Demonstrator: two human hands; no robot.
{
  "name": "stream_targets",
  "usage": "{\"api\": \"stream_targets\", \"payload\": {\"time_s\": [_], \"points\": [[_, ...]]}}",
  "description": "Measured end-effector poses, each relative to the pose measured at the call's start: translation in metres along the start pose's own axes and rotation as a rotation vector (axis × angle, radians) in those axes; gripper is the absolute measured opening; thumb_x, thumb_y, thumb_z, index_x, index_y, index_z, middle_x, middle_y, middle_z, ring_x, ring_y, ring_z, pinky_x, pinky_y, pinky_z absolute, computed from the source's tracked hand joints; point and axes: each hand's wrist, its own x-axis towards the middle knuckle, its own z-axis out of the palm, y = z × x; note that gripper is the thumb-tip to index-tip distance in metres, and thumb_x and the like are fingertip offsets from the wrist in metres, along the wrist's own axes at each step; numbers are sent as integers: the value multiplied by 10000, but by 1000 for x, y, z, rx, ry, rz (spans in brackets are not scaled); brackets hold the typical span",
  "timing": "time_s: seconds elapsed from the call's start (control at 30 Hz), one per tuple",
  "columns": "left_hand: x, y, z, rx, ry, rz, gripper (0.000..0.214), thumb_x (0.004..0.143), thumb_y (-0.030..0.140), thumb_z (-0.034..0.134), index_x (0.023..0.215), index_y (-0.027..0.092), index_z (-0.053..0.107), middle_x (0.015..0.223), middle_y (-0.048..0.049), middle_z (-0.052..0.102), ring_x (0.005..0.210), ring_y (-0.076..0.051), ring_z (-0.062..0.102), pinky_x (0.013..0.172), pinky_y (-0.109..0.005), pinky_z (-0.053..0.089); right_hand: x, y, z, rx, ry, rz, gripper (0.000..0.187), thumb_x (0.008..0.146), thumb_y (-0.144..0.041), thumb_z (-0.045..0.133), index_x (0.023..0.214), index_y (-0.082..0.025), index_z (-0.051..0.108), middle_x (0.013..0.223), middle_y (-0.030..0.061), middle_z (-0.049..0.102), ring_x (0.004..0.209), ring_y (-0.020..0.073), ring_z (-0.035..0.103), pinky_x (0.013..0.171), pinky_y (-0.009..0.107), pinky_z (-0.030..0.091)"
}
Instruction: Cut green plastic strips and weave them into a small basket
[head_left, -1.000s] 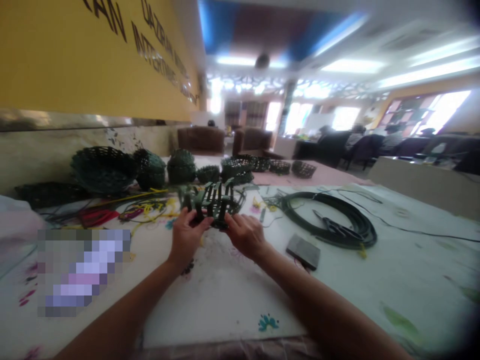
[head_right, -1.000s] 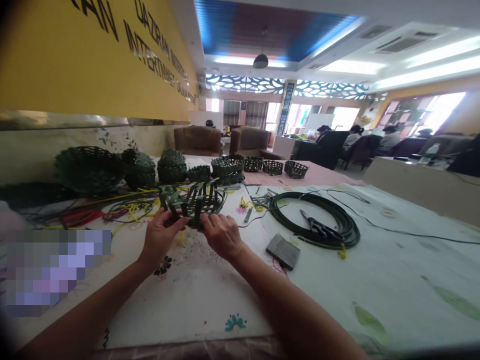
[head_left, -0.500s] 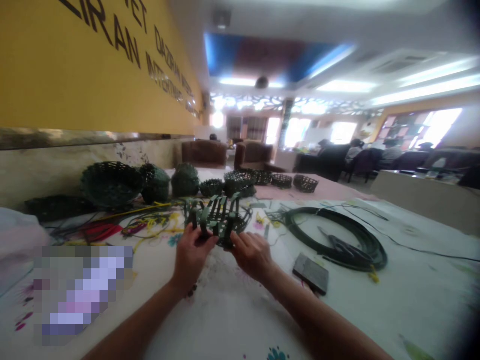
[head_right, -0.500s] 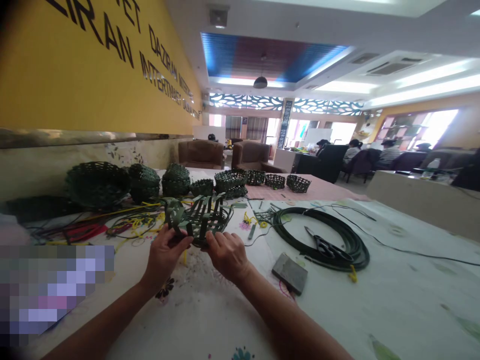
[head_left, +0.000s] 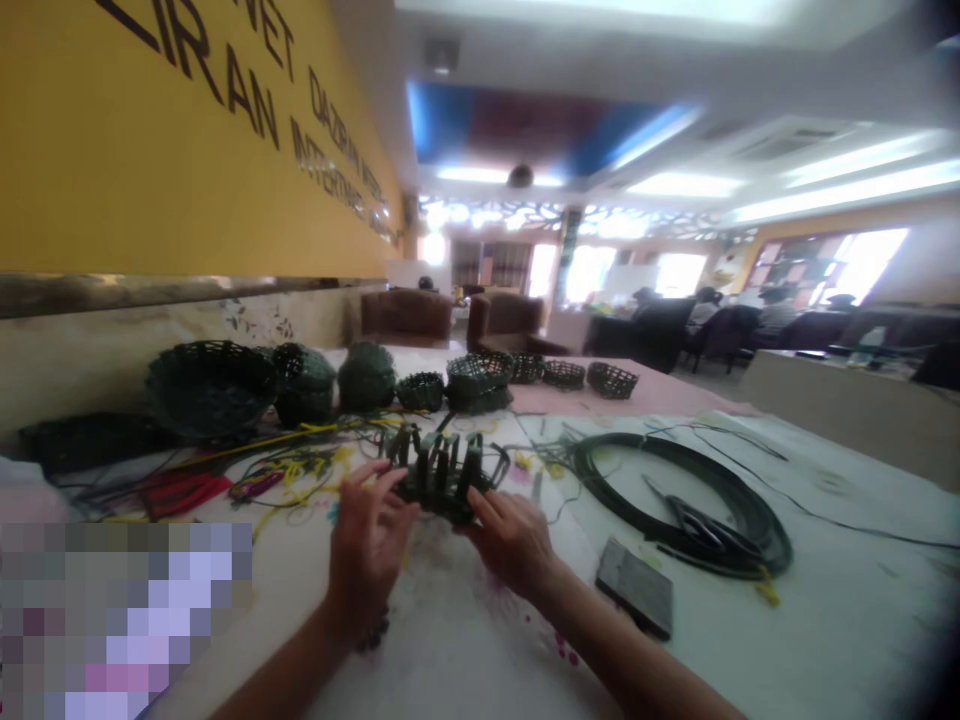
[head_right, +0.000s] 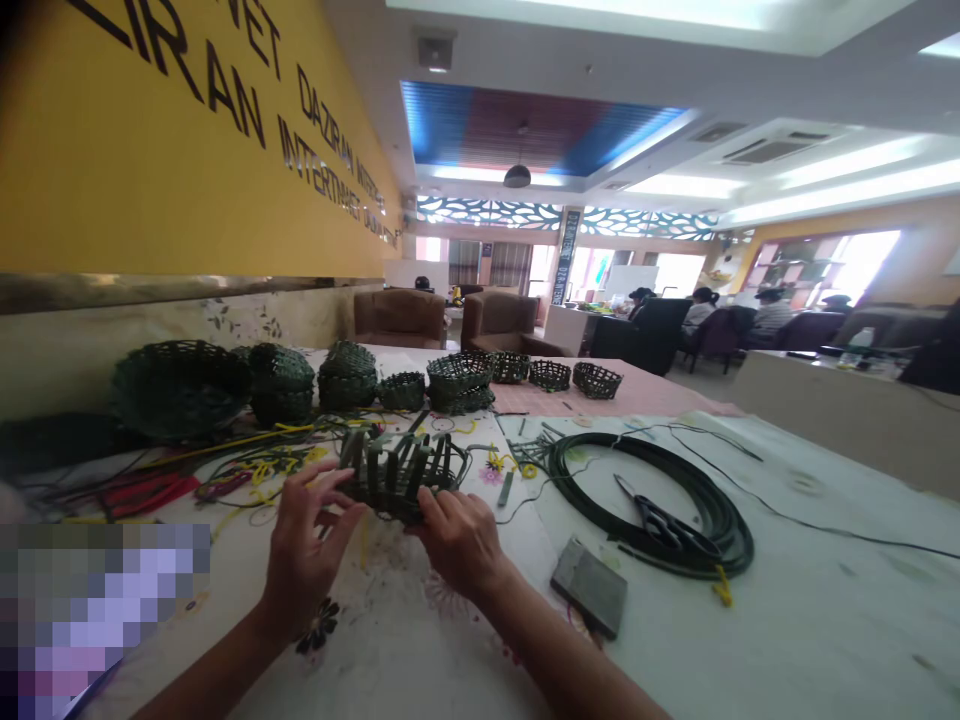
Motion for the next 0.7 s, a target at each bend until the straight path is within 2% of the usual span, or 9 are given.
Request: {"api": "stream_targets", "payload": {"time_s": [0.13, 0.27, 0.47, 0.57, 0.63, 0.7], "points": [[1, 8, -2, 131, -74, 242, 264, 912, 179, 591, 1175, 195, 569, 1178, -108, 609, 981, -180, 673, 755, -263, 599, 2, -1, -2, 14, -28, -23, 379, 1035, -409, 395, 1027, -113, 633, 645, 16, 574, 557, 155, 467, 562, 321, 267], [-3, 13, 6, 140, -170, 339, 320, 942, 198, 539, 1260, 176, 505, 1175, -129, 671, 1048, -201, 688, 828, -267, 594, 4, -7, -7, 40, -71, -43, 308, 1034, -336, 421, 1062, -104, 622, 646, 9, 558, 560, 153, 454, 561, 325, 264], [-10, 15, 14, 258, -190, 358, 404, 950, 209, 503, 1341, 135, 433, 1161, -170, 687, 1029, -230, 706, 750, -248, 597, 6, -17, -9, 87, -70, -81, 263, 1025, -193, 382, 1080, -86, 615, 644, 11, 560, 558, 158, 457, 551, 332, 279], [-11, 12, 16, 290, -268, 346, 384, 957, 228, 478, 1337, 175, 457, 1070, -129, 698, 850, -221, 734, 635, -266, 593, 5, -20, -8, 93, -76, -102, 242, 1013, -168, 390, 1037, -99, 621, 643, 13, 567, 549, 156, 460, 549, 328, 287], [-9, 10, 15, 254, -312, 296, 362, 960, 256, 481, 1317, 199, 476, 1026, -105, 690, 776, -207, 725, 609, -273, 585, 5, -19, -7, 104, -88, -103, 220, 1009, -177, 412, 1024, -109, 621, 648, 15, 577, 551, 156, 477, 547, 322, 298], [-5, 8, 11, 169, -338, 205, 349, 950, 267, 510, 1294, 212, 490, 1031, -91, 682, 835, -206, 717, 679, -284, 589, 4, -16, -6, 145, -92, -68, 223, 1016, -247, 445, 1095, -122, 611, 657, 10, 590, 551, 150, 502, 537, 303, 318]]}}
